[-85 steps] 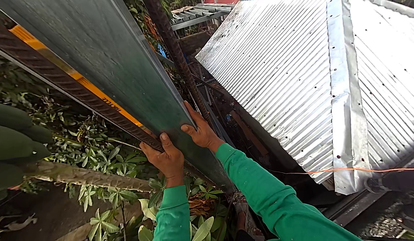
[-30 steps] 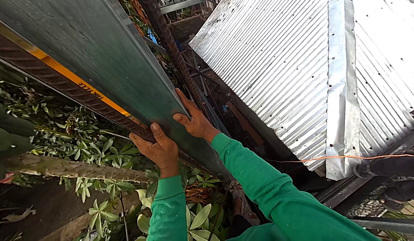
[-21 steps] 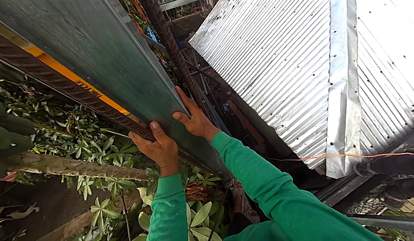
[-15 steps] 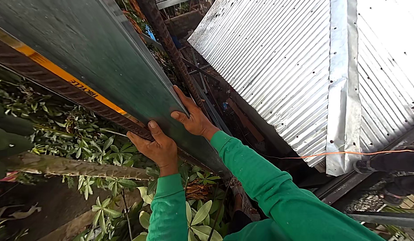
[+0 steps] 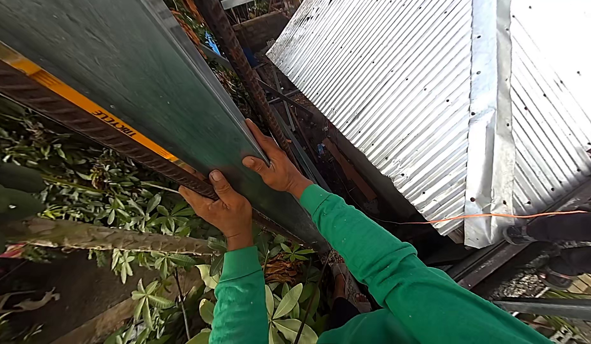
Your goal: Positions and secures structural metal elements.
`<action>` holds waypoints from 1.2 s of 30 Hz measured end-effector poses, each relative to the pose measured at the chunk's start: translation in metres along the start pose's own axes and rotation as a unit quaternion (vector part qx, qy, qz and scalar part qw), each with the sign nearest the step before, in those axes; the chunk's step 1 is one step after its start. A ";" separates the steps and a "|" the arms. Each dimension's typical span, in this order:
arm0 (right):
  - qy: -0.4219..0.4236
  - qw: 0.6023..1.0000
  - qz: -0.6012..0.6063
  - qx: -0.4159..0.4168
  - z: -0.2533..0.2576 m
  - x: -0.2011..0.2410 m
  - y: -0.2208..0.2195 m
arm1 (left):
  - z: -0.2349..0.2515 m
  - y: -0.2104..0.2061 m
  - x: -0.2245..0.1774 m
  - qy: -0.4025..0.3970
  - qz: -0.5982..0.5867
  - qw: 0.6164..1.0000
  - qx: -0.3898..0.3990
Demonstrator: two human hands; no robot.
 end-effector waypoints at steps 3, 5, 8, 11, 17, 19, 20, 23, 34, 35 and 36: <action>0.001 1.000 0.001 -0.001 0.000 0.001 0.001 | 0.000 -0.001 0.001 -0.005 -0.007 1.000 -0.001; 0.001 1.000 -0.009 -0.001 0.000 0.003 0.001 | 0.001 0.001 0.002 -0.010 -0.007 1.000 -0.004; -0.002 1.000 -0.024 0.002 0.000 0.006 0.000 | 0.002 0.001 0.002 -0.013 -0.013 1.000 0.001; -0.003 1.000 -0.003 -0.005 0.001 0.003 0.001 | 0.001 0.000 0.000 -0.014 -0.023 1.000 0.000; -0.007 1.000 0.001 -0.001 0.001 0.005 0.001 | 0.002 0.001 0.001 -0.017 -0.020 1.000 -0.002; -0.002 1.000 0.002 -0.003 0.001 0.005 0.001 | 0.002 0.001 0.001 -0.018 -0.017 1.000 0.002; 0.001 1.000 0.004 -0.004 0.002 0.006 0.001 | 0.002 0.001 0.000 -0.018 -0.015 1.000 0.003; -0.002 1.000 0.004 -0.001 0.003 0.007 0.001 | 0.001 0.001 -0.001 -0.010 -0.008 1.000 0.000; -0.003 1.000 -0.002 0.003 0.001 0.001 0.000 | 0.000 0.002 0.000 -0.013 -0.004 1.000 0.006; -0.004 1.000 0.000 0.003 0.000 0.000 -0.001 | -0.001 0.002 0.000 -0.012 -0.001 1.000 0.008; -0.004 1.000 0.000 0.001 0.000 -0.001 -0.001 | -0.001 0.002 -0.001 -0.012 -0.001 1.000 0.009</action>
Point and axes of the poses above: each hand's wrist, its own z-axis towards the middle knuckle, its own y-axis out of the back of the hand, x = y × z, the point moved 7 cm from there along z, towards the middle knuckle, and after that the axes turned 14 degrees about y, right-handed, at the moved point
